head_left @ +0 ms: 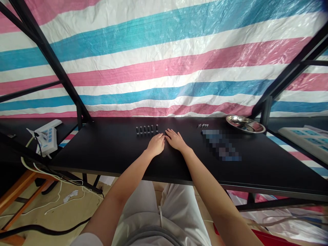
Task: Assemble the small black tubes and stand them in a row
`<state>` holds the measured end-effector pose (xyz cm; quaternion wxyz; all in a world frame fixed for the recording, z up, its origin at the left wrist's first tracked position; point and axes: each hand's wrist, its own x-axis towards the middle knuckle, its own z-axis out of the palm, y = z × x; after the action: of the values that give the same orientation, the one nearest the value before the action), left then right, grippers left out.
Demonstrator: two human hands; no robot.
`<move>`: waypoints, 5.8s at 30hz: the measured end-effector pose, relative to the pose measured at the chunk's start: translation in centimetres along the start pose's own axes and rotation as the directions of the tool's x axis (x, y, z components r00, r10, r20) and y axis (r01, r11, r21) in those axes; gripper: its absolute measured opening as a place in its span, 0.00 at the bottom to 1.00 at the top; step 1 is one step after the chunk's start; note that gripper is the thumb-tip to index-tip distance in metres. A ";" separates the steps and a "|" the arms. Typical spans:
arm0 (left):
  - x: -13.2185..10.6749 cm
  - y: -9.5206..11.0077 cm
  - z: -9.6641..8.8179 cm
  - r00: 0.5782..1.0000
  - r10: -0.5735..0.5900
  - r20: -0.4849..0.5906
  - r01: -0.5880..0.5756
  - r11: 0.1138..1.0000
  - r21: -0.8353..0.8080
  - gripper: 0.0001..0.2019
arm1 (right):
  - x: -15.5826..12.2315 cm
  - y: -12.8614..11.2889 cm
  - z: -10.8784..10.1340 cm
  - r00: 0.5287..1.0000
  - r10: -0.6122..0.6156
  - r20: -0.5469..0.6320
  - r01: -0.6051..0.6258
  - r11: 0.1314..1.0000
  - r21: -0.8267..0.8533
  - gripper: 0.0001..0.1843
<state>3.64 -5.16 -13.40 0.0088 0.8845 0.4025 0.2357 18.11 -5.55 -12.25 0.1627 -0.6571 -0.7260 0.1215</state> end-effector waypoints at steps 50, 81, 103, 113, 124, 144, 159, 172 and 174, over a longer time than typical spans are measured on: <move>1.8 -0.6 -1.2 0.973 -0.176 -0.148 0.165 0.983 -0.083 0.26 | 0.4 0.5 0.3 1.000 -0.018 0.006 0.018 0.999 0.027 0.25; 1.8 -1.0 -0.6 0.976 -0.212 -0.053 0.197 0.960 -0.199 0.11 | 1.0 0.5 0.8 0.946 -0.131 -0.295 0.262 0.846 0.464 0.21; 1.0 1.0 -2.5 0.881 -0.214 -0.421 -0.004 0.888 -0.461 0.07 | 1.1 -0.2 -1.1 0.876 0.426 -0.227 0.161 0.185 0.969 0.18; 1.3 0.5 -1.9 0.880 -0.465 -0.095 0.222 0.581 -0.783 0.06 | 0.6 -0.7 -1.0 0.946 0.165 -0.280 0.202 0.375 0.905 0.21; 1.3 0.2 -2.3 0.861 -0.495 -0.116 0.211 0.556 -0.804 0.07 | -0.5 -1.0 -2.0 0.991 -0.080 -0.110 0.136 0.550 0.824 0.20; 0.5 0.6 -2.6 0.960 -0.201 -0.193 0.108 0.907 -0.406 0.08 | 1.8 1.7 -0.9 0.951 -0.006 -0.310 0.162 0.861 0.482 0.10; 0.3 0.9 -2.5 1.000 0.014 -0.001 -0.013 0.972 -0.235 0.09 | 9.4 5.9 -0.7 0.899 0.242 -0.365 -0.130 0.943 0.306 0.08; 0.3 1.0 -2.6 1.000 0.000 0.002 0.000 0.969 -0.246 0.09 | 9.9 6.4 -0.7 0.928 0.199 -0.313 -0.079 0.930 0.359 0.09; 0.3 1.0 -2.7 1.000 0.000 0.000 0.000 0.971 -0.238 0.09 | 10.0 6.4 -0.8 0.935 0.207 -0.287 -0.092 0.926 0.367 0.07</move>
<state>3.38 -6.03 -10.69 0.1148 0.8771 0.3711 0.2824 23.46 5.01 -13.28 0.3822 -0.6829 -0.6038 0.1517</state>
